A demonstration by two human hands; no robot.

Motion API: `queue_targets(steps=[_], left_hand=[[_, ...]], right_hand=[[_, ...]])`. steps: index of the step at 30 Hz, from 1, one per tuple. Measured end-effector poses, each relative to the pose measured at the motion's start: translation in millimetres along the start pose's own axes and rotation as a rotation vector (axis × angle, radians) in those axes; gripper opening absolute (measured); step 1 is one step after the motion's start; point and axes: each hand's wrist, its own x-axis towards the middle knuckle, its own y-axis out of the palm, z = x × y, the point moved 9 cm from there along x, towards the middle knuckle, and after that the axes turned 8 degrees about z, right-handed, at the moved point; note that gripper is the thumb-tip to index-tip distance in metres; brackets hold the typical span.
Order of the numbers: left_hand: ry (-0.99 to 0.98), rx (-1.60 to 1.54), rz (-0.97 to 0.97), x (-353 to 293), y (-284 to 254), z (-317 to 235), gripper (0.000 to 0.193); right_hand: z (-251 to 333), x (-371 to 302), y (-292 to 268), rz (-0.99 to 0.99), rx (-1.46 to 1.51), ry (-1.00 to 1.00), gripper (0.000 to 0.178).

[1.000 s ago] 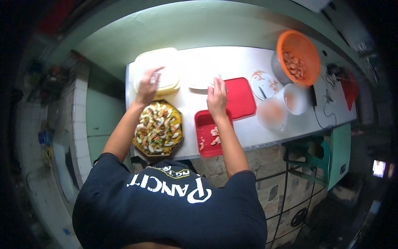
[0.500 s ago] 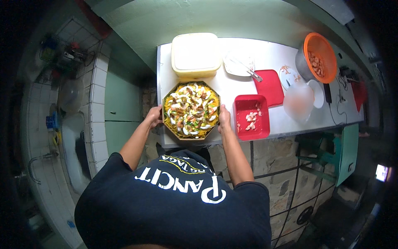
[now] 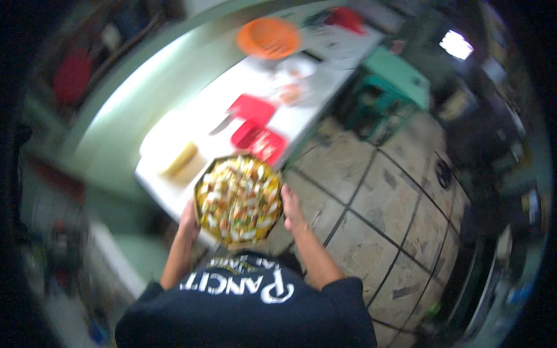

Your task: The person adds chopped onions and cooked meat to a large octagonal dish containing a yellow base and sliced vegetables. They use a spoon to transfer ingredients from containers and a red tray onto the dish, then carry the dish to another counter.

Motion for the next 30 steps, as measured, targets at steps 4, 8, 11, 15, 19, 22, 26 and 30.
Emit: queue_targets(steps=[4,8,11,15,19,22,26,30], left_hand=[[-0.047,0.091,0.302,39,115,-17,0.048],[-0.257,0.28,0.57,124,189,56,0.053],[-0.248,0.335,0.621,127,256,136,0.047],[-0.508,0.354,0.865,185,282,184,0.044],[-0.594,0.243,0.89,176,310,200,0.043],[-0.761,0.18,1.045,208,305,211,0.04],[-0.811,0.125,1.122,204,313,207,0.036],[-0.823,0.148,1.195,238,298,199,0.042]], right_hand=[[50,-56,-55,-0.345,0.039,-0.275,0.057],[40,-102,-139,-0.626,0.233,-0.464,0.047],[53,-167,-197,-0.667,0.316,-0.545,0.041],[-4,-164,-196,-0.98,0.299,-0.77,0.038],[37,-191,-188,-1.021,0.173,-0.836,0.037],[10,-169,-173,-1.111,0.26,-0.903,0.036],[4,-166,-166,-1.173,0.126,-0.949,0.039],[5,-144,-126,-1.304,0.043,-0.899,0.048]])
